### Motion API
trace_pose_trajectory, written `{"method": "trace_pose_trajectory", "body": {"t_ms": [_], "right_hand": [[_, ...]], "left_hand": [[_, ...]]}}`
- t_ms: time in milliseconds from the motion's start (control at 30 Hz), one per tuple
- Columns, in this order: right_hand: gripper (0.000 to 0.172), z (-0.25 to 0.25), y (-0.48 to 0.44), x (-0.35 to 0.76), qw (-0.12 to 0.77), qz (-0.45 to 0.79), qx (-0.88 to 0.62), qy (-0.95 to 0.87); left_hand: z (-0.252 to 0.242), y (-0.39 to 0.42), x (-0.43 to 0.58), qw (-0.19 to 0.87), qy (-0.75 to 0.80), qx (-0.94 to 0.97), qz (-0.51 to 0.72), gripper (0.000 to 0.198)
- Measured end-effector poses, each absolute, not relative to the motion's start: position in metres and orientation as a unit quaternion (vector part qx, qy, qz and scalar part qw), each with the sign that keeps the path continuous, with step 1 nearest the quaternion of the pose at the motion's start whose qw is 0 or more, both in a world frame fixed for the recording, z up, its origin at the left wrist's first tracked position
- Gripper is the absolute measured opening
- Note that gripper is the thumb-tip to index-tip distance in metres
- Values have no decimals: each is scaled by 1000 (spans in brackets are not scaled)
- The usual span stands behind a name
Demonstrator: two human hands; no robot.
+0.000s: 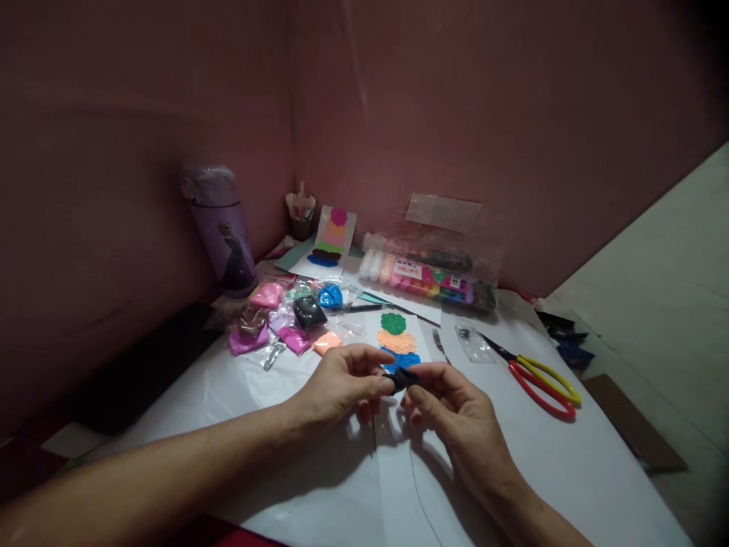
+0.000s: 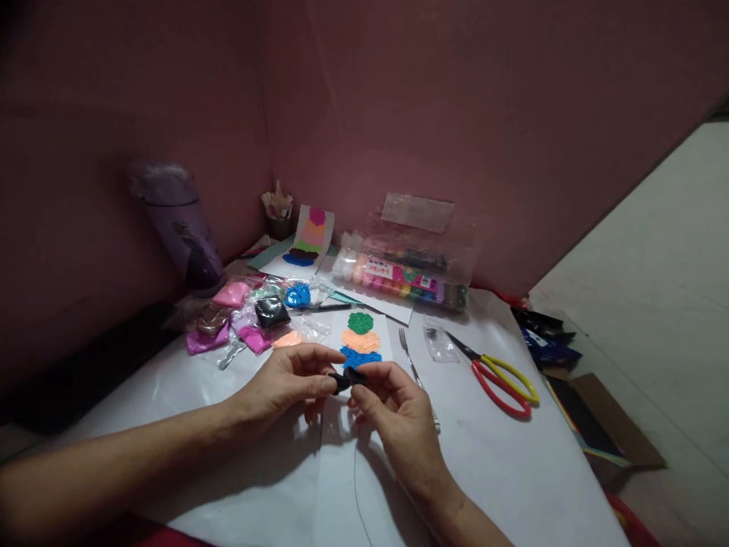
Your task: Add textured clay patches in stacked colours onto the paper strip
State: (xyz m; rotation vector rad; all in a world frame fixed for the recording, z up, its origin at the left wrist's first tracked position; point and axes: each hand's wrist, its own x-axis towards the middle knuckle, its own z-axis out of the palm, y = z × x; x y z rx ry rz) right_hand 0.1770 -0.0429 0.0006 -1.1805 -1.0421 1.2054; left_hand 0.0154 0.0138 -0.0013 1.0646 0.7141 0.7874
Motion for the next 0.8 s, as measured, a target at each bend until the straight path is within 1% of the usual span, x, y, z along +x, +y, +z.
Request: {"method": "trace_pose_trajectory", "body": {"t_ms": [67,167,233,333,667,800], "right_hand": [[23,1,-44,176,535,524,-482,-454],[22,1,-46,175,516,533,-472,-477],[18,1,-47,175,512,511,-483,-493],[16,2,-47,176,504,483,-502,-510],[14,1,-46,178,492,478,-502,-526],[18,-2,-47,178,501,485,-477,-535]], "left_hand": [[-2,12,16,730,330,488,346,43],[-1,10,17,726,341,505,317,33],[-1,10,18,721,340,515,314,26],[-1,10,19,715,339,523,317,23],[1,9,16,738,320,519,289,30],[2,9,17,753,314,498,295,37]]}}
